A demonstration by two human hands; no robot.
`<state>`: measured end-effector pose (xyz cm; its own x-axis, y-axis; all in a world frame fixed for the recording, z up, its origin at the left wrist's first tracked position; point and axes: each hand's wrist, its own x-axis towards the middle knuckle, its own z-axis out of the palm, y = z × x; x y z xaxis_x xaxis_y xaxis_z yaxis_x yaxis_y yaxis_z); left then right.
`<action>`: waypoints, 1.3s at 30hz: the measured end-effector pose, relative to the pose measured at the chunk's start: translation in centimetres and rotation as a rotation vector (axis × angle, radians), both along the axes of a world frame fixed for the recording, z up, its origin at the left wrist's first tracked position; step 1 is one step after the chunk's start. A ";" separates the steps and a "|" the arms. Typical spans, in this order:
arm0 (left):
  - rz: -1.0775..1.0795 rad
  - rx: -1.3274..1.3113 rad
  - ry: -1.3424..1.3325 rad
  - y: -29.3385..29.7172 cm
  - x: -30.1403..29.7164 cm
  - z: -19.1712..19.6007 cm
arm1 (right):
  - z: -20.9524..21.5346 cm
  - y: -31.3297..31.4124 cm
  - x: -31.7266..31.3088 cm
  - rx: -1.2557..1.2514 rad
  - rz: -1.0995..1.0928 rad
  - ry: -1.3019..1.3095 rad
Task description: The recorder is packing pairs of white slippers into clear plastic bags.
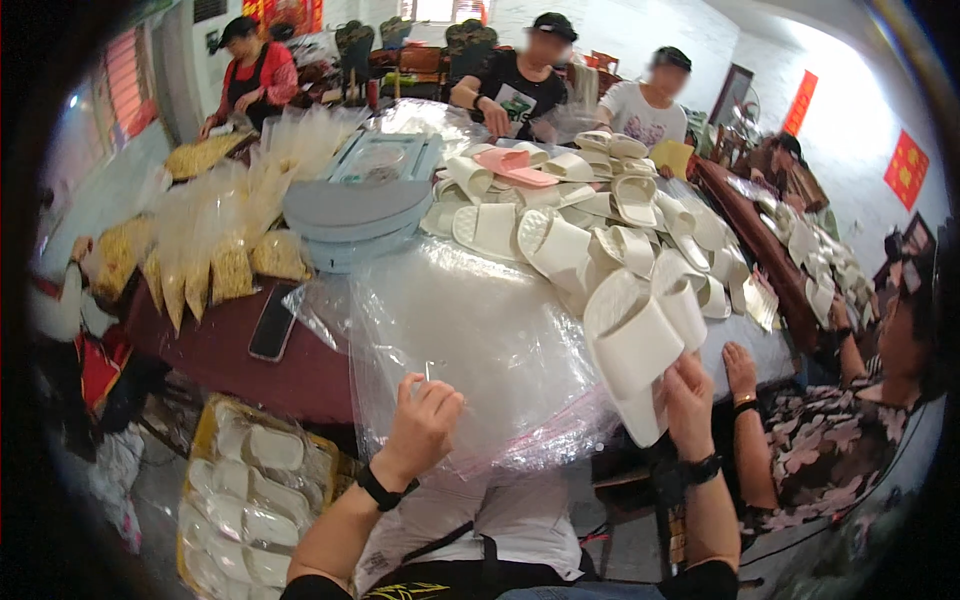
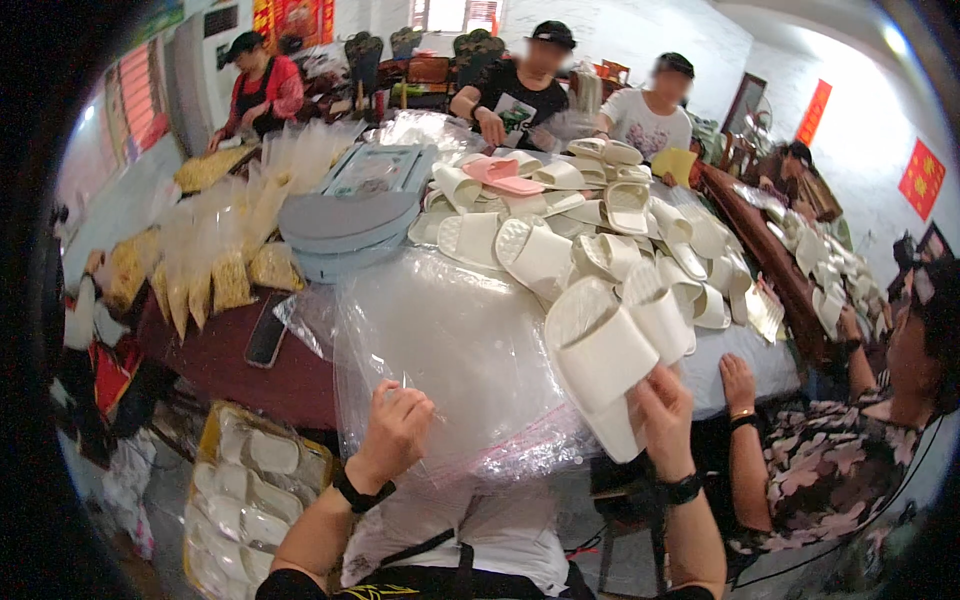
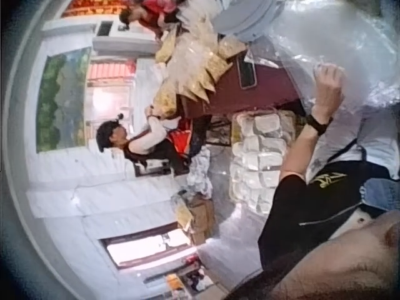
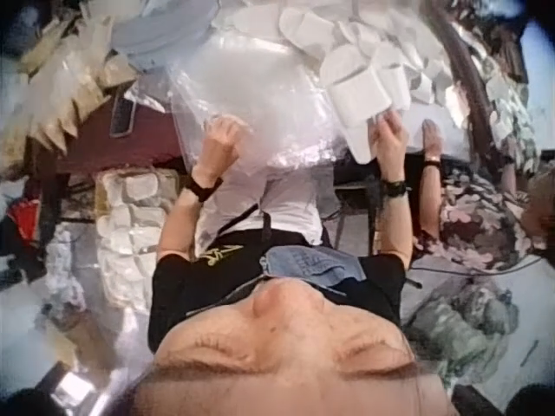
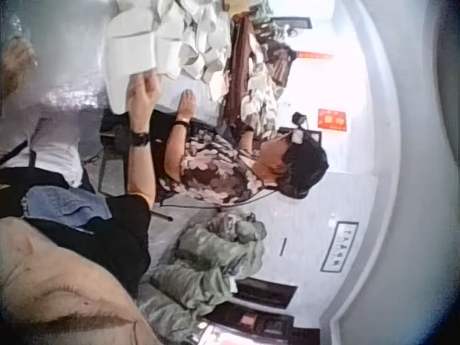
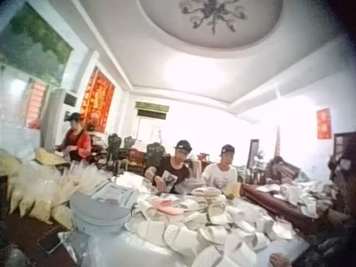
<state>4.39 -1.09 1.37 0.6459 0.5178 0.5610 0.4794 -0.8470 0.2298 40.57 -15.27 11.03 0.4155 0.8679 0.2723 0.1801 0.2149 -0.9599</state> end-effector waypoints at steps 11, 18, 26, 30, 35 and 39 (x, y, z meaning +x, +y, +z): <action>0.008 -0.138 0.193 -3.7 -4.4 3.3 | -2.8 -6.3 -5.0 -0.069 0.011 0.061; 0.050 -0.062 0.162 -3.6 -6.6 0.1 | -2.4 -7.6 -6.7 -0.091 0.022 0.035; 0.083 -0.050 -0.100 -3.1 -5.1 0.3 | -3.6 -9.2 -6.6 -0.118 0.057 0.011; 0.090 -0.231 -0.105 -3.1 -3.6 1.6 | -2.9 -9.4 -7.3 -0.112 0.045 0.021; -0.169 -0.210 -0.080 -2.9 -2.1 0.9 | -3.5 -10.2 -6.9 -0.089 0.020 0.049; -0.095 -0.105 0.228 -3.1 -1.9 0.3 | -3.5 -10.8 -6.9 -0.122 -0.008 0.086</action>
